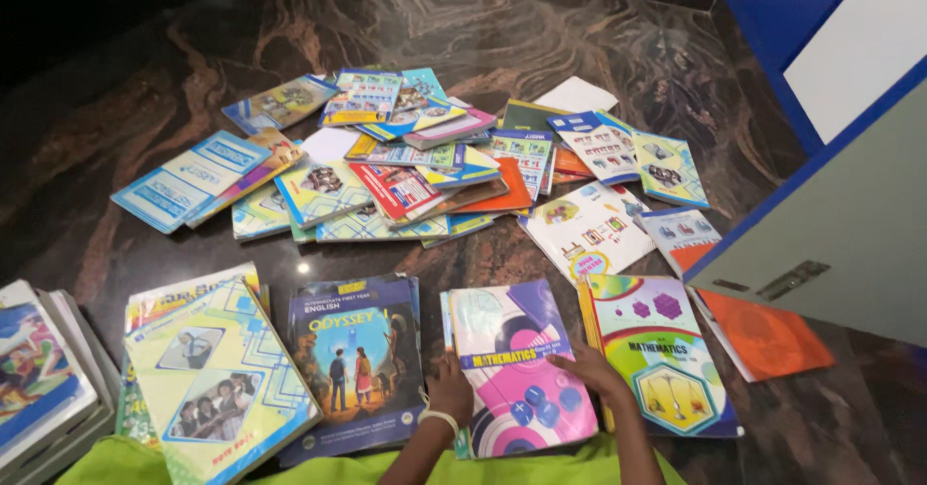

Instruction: The person sorts through a large pile of school books and notebooks on the floor, picking them up individually and arranging them into organized stacks.

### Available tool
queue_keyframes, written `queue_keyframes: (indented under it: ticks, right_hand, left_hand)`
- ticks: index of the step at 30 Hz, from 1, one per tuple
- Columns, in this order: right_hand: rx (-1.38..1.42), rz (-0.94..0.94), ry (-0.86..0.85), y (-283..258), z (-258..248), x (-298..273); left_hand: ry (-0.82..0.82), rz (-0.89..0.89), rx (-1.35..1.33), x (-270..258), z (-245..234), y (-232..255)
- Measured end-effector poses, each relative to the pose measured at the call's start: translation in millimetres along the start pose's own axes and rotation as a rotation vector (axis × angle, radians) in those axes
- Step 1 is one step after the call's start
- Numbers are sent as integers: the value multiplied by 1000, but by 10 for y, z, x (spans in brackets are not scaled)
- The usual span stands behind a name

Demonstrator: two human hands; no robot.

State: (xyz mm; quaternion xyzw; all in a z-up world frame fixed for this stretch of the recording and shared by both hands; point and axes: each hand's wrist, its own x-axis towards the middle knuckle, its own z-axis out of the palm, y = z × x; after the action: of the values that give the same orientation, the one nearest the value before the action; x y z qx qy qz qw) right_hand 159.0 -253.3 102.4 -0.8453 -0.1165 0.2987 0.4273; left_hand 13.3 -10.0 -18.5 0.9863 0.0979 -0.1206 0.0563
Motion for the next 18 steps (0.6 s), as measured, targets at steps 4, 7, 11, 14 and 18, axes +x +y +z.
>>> queue_keyframes:
  ticks: [4, 7, 11, 14, 18]
  right_hand:
    - [397, 21, -86, 154, 4, 73]
    - [392, 134, -189, 323, 100, 239]
    - [152, 105, -139, 327, 138, 220]
    - [98, 56, -112, 138, 149, 59]
    - [-19, -110, -118, -250, 80, -261]
  left_hand:
    - [75, -43, -83, 126, 92, -2]
    - [3, -115, -156, 235, 87, 48]
    - [-66, -183, -93, 422, 36, 105]
    - [-133, -260, 435, 545, 58, 176]
    - [-195, -275, 358, 592, 135, 243]
